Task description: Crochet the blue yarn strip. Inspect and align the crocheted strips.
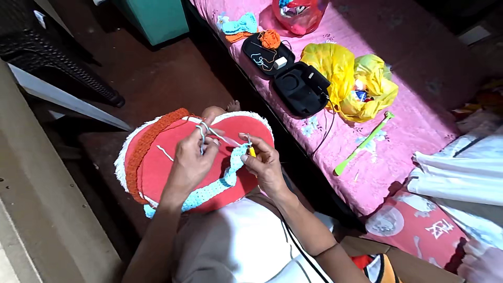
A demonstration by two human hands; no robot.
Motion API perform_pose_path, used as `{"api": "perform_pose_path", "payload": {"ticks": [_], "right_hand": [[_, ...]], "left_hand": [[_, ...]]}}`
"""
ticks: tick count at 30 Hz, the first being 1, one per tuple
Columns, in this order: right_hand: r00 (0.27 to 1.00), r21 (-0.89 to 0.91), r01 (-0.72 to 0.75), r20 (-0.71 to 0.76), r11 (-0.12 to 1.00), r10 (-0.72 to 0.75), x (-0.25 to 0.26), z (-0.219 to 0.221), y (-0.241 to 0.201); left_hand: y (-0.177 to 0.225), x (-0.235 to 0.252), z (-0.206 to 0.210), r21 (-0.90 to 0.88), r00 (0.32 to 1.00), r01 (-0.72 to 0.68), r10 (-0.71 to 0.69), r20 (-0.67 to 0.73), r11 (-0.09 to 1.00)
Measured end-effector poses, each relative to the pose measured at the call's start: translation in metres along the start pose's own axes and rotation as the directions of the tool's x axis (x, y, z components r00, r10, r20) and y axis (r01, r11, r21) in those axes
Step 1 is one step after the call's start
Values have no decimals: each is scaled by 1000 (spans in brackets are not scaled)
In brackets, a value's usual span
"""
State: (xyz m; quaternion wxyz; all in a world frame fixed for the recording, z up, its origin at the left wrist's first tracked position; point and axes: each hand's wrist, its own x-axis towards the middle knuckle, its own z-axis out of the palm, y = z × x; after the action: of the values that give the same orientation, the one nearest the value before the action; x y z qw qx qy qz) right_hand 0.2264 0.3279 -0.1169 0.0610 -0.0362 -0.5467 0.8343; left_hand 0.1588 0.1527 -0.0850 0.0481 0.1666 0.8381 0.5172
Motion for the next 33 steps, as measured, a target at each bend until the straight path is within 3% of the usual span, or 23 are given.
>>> {"api": "perform_pose_path", "payload": {"ticks": [3, 5, 7, 9, 11, 12, 13, 14, 16, 18, 19, 22, 24, 26, 27, 29, 31, 33], "right_hand": [[1000, -18, 9, -3, 1000, -9, 1, -8, -2], [999, -109, 51, 10, 993, -50, -1, -12, -2], [982, -333, 185, 87, 924, -166, -4, -19, 2], [917, -658, 385, 196, 647, -347, -3, -24, 8], [865, -856, 421, 279, 299, -418, -4, -23, 8], [867, -900, 388, 281, 201, -412, -5, -21, 7], [873, -916, 359, 262, 178, -410, -5, -21, 8], [883, -911, 341, 227, 231, -410, -4, -22, 10], [935, -784, 280, 92, 553, -343, -1, -27, 9], [986, -444, 134, -26, 886, -162, 1, -30, -1], [995, -246, 65, -59, 967, -82, 3, -30, -5], [998, 68, -42, -54, 997, 46, 3, -32, -10], [996, 119, -57, -55, 991, 64, 3, -31, -9], [996, 148, -52, -68, 988, 63, 4, -29, -7], [995, 158, -52, -71, 986, 64, 4, -27, -6], [996, 168, -49, -65, 985, 61, 2, -23, -5], [998, 172, -38, -35, 984, 44, -1, -18, -3], [1000, 168, -17, -3, 986, 17, -5, -12, 1]], "left_hand": [[-8, 16, -21, 294, 997, -72, 65, 36, 953], [-9, 26, -36, 286, 993, -102, 81, 82, 953], [-5, 38, -49, 135, 989, -57, 38, 146, 989], [4, 53, -55, -102, 977, 6, 16, 211, 995], [14, 57, -53, -323, 957, 31, 65, 283, 946], [18, 53, -50, -389, 943, 30, 102, 316, 921], [23, 47, -45, -424, 927, 17, 144, 346, 905], [27, 41, -40, -436, 912, 2, 177, 370, 900], [31, 35, -35, -387, 887, -25, 199, 417, 922], [22, 29, -35, -239, 909, -71, 161, 384, 968], [14, 27, -36, -138, 928, -70, 115, 353, 988], [-17, 23, -36, 132, 944, -2, -42, 329, 991], [-26, 17, -34, 121, 929, 67, -106, 355, 990], [-26, 11, -32, -184, 941, 135, -68, 330, 974], [-26, 8, -30, -425, 955, 163, -34, 294, 890], [-20, 6, -18, -792, 984, 171, -63, 166, 585], [-16, 9, -2, -927, 987, 125, -140, 80, 354], [-18, 13, 11, -928, 988, 121, -132, 78, 352]]}}
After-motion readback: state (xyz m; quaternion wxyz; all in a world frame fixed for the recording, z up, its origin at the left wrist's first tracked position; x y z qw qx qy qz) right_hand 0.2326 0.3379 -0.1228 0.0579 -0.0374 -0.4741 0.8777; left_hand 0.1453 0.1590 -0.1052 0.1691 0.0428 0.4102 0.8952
